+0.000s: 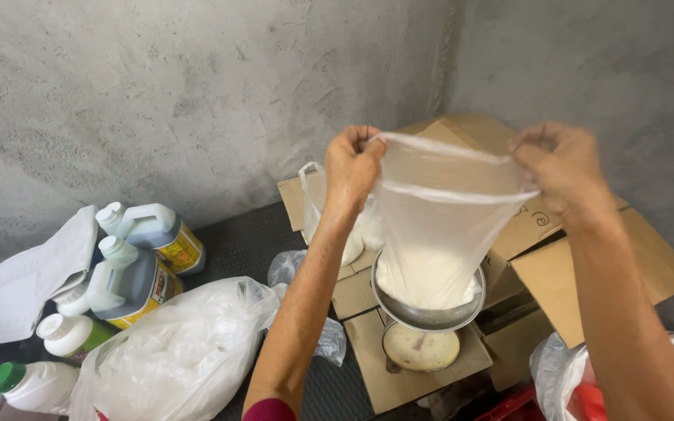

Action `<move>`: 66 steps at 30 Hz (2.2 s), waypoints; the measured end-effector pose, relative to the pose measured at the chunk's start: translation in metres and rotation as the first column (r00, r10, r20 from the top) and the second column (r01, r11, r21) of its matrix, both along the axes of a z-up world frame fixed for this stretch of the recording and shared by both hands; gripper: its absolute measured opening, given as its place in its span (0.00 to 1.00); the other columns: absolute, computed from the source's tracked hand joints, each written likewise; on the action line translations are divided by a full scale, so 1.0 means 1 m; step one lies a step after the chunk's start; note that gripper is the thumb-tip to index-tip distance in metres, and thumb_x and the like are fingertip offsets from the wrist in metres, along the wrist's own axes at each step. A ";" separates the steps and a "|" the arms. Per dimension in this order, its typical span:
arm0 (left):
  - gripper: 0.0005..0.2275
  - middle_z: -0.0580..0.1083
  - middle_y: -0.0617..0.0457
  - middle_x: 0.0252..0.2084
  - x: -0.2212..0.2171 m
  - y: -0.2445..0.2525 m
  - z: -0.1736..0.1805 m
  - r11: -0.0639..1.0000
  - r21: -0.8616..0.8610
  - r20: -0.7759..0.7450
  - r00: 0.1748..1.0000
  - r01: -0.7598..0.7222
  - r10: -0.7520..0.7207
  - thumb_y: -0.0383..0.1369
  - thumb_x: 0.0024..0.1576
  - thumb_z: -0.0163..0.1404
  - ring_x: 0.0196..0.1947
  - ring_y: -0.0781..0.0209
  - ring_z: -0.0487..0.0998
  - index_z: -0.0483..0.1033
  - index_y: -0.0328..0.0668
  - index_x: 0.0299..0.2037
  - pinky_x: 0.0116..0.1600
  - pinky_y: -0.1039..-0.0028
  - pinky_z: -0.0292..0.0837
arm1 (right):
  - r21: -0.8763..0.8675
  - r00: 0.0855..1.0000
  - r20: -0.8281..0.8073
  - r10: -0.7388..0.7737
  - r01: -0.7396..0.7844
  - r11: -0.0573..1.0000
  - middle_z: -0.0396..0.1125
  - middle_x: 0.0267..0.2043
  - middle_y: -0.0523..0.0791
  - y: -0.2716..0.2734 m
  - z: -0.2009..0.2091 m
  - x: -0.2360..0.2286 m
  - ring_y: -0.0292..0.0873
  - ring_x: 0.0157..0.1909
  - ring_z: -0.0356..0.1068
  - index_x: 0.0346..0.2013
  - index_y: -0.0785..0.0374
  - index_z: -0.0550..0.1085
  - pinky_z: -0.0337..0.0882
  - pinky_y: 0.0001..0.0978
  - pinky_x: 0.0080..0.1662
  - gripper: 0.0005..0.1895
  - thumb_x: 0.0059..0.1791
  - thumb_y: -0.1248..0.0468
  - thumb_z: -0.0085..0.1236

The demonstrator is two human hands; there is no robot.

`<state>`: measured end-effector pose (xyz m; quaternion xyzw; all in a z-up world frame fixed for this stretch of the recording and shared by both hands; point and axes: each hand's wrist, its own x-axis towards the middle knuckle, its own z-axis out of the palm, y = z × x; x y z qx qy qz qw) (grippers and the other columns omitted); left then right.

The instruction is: Weighing white powder chemicals and placing them into plastic bags for agricultural use.

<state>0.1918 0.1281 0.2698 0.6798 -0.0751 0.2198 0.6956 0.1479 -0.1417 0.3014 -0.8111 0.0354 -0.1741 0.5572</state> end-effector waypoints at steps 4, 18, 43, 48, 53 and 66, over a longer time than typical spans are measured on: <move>0.08 0.76 0.53 0.27 0.004 -0.001 0.036 0.994 0.068 0.058 0.995 -0.081 0.078 0.31 0.56 0.57 0.23 0.68 0.71 0.81 0.33 0.38 0.28 0.75 0.67 | -0.113 0.996 0.063 -0.069 0.076 0.991 0.73 0.37 0.49 -0.011 0.047 0.002 0.41 0.27 0.63 0.47 0.63 0.78 0.58 0.37 0.25 0.11 0.50 0.68 0.59; 0.32 0.70 0.42 0.59 -0.044 0.077 0.072 0.958 0.281 0.236 0.963 0.060 -0.129 0.48 0.57 0.57 0.52 0.57 0.73 0.65 0.38 0.68 0.46 0.69 0.80 | 0.007 0.923 0.344 0.173 -0.187 0.982 0.69 0.50 0.46 -0.081 0.007 -0.034 0.37 0.43 0.71 0.63 0.66 0.69 0.74 0.31 0.44 0.24 0.52 0.66 0.58; 0.28 0.69 0.31 0.64 0.029 -0.078 -0.208 0.891 0.382 -0.105 0.969 0.245 -0.222 0.46 0.60 0.41 0.65 0.35 0.66 0.68 0.31 0.63 0.69 0.52 0.54 | -0.840 0.995 0.021 0.100 -0.037 0.542 0.39 0.77 0.64 0.056 -0.284 0.008 0.62 0.76 0.40 0.71 0.78 0.50 0.49 0.63 0.63 0.45 0.52 0.45 0.44; 0.26 0.66 0.41 0.68 0.062 -0.086 -0.206 0.957 -0.200 -0.347 0.898 0.211 -0.270 0.47 0.67 0.35 0.68 0.48 0.65 0.60 0.33 0.67 0.70 0.63 0.57 | -0.558 0.924 -0.200 0.327 -0.382 0.737 0.29 0.80 0.63 0.044 -0.236 0.026 0.63 0.80 0.23 0.74 0.72 0.40 0.31 0.67 0.70 0.46 0.57 0.43 0.44; 0.25 0.64 0.47 0.68 0.056 -0.078 -0.199 0.886 -0.460 -0.483 0.820 0.060 -0.307 0.44 0.65 0.39 0.68 0.54 0.64 0.56 0.38 0.69 0.70 0.64 0.59 | -0.447 0.876 -0.307 0.372 -0.477 0.756 0.35 0.78 0.59 0.038 -0.233 0.019 0.58 0.79 0.34 0.75 0.67 0.35 0.38 0.56 0.73 0.70 0.37 0.37 0.65; 0.22 0.67 0.36 0.65 0.016 -0.188 -0.108 0.729 -0.661 -0.464 0.860 -0.177 -0.212 0.46 0.67 0.42 0.60 0.51 0.65 0.65 0.34 0.62 0.69 0.60 0.60 | -0.416 0.942 -0.209 0.262 -0.328 0.848 0.58 0.66 0.52 0.067 -0.284 0.037 0.54 0.71 0.51 0.69 0.56 0.62 0.42 0.62 0.67 0.55 0.34 0.35 0.64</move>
